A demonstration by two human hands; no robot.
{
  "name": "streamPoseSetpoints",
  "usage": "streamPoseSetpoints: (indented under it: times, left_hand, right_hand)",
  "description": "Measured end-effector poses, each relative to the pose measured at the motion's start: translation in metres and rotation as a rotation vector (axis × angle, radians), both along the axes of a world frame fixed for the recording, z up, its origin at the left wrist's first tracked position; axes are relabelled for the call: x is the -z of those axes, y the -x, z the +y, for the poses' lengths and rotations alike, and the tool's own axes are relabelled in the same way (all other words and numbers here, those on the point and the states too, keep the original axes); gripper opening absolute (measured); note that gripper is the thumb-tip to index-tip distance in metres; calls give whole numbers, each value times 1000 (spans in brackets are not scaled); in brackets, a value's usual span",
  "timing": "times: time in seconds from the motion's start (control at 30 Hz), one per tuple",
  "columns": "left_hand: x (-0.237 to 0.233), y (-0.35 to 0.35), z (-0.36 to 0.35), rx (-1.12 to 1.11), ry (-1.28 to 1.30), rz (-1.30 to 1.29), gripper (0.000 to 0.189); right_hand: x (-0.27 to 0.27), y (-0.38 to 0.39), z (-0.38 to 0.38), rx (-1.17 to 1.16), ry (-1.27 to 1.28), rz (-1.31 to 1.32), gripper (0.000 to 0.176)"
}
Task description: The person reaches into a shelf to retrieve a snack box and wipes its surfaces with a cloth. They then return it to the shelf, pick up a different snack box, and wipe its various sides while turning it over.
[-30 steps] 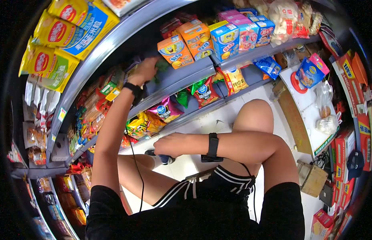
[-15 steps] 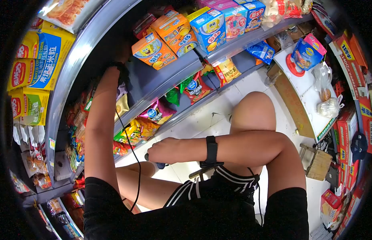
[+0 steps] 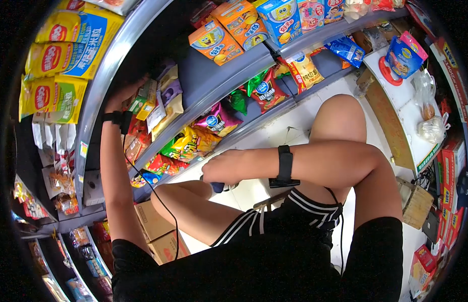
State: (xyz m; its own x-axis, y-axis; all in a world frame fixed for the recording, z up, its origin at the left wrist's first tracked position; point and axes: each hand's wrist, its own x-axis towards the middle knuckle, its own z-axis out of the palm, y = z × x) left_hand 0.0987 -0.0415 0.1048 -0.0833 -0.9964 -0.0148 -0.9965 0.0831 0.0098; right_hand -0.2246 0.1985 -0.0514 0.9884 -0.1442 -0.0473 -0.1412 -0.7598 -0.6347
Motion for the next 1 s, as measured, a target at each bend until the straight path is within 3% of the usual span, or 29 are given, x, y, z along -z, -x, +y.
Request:
streamPoseSetpoints:
  times: [0.13,0.17,0.2,0.27,0.37,0.6,0.77,0.87,1.0]
  left_hand:
    - [-1,3,17,28,-100,-56,75]
    - [2,3,13,-57,-188,-33,70]
    - [5,-4,5,-54,-183,-32,70]
    - [26,-33,-19,-190,-438,428,79]
    - [47,-45,-33,-316,-320,423,93]
    - [40,-36,-26,-242,-334,129,113]
    - [43,-27,-24,-68,3,32,117]
    - [9,62,1,131,98,71,121]
    - [35,126,3,53,-13,303,130]
  right_hand:
    - [7,-5,-2,-8,36,3,37]
    - [9,-5,-1,-4,38,3,37]
    - [13,-5,-2,20,12,-101,35]
    - [9,-3,-5,37,-6,-202,35]
    - [0,2,-11,-4,36,-62,38]
    - [2,3,-12,32,12,-11,39]
    - [-3,6,-8,8,42,-3,38]
    - [5,4,-9,-8,47,-31,38]
    - [3,3,-12,-19,20,-4,39]
